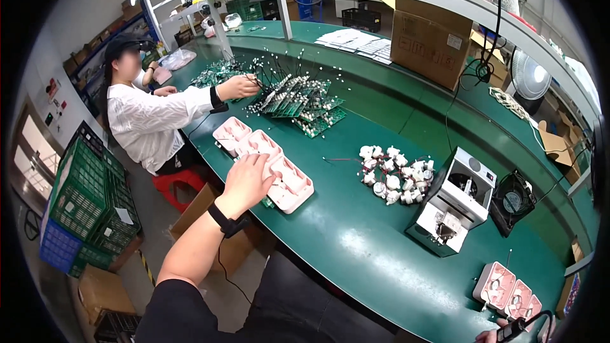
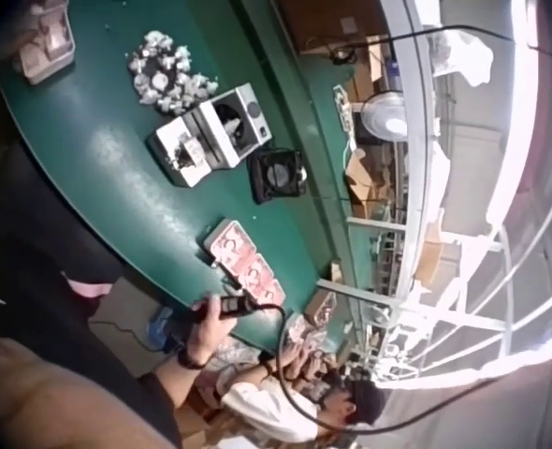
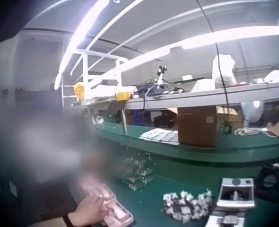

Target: The person picks up a motor, places it into a pink plastic housing, and secures it using a power screwdriver. After repeating this for several housings, the person picks up a circuit board and aligns it on a black jig.

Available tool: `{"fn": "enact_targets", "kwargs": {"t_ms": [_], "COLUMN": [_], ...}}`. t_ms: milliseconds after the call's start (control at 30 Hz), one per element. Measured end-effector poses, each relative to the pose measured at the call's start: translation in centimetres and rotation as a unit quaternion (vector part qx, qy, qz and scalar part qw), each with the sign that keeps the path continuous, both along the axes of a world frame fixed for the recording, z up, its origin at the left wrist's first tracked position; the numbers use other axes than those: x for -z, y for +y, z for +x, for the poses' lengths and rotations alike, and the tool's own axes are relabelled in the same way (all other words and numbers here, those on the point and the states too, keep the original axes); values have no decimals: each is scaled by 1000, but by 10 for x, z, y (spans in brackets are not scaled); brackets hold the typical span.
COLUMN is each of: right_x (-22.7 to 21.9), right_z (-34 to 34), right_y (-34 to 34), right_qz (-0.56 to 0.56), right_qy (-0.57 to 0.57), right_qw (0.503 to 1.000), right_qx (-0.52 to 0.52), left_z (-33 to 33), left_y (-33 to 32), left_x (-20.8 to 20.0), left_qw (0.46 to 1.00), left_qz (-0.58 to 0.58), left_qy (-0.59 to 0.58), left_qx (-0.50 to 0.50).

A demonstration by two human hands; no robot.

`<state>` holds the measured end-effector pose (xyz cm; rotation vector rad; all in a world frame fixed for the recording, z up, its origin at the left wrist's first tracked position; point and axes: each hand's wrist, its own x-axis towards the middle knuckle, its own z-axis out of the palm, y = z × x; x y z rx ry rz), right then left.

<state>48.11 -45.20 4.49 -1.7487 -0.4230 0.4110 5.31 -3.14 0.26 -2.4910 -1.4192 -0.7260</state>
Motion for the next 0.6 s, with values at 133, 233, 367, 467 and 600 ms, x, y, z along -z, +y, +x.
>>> {"fn": "enact_targets", "kwargs": {"t_ms": [133,233,367,467,600], "right_x": [1,-7,-21,-34,-32], "right_z": [-49,-66,-82,-89,-93], "right_y": [53,79,106,126,125], "right_qz": [44,84,208,217,200], "right_qy": [77,111,119,97,107], "right_qw": [988,973,944,938,941], "right_qx": [-122,-182,-226,-251,-252], "left_z": [-26,-28,-34,-33,-48], "left_y": [21,26,28,38,48], "left_x": [11,17,21,18,5], "left_qw": [996,996,998,995,993], "left_qz": [-26,-51,-20,-49,69], "left_qy": [64,33,9,14,-73], "left_qx": [-50,-64,-59,-89,-64]}}
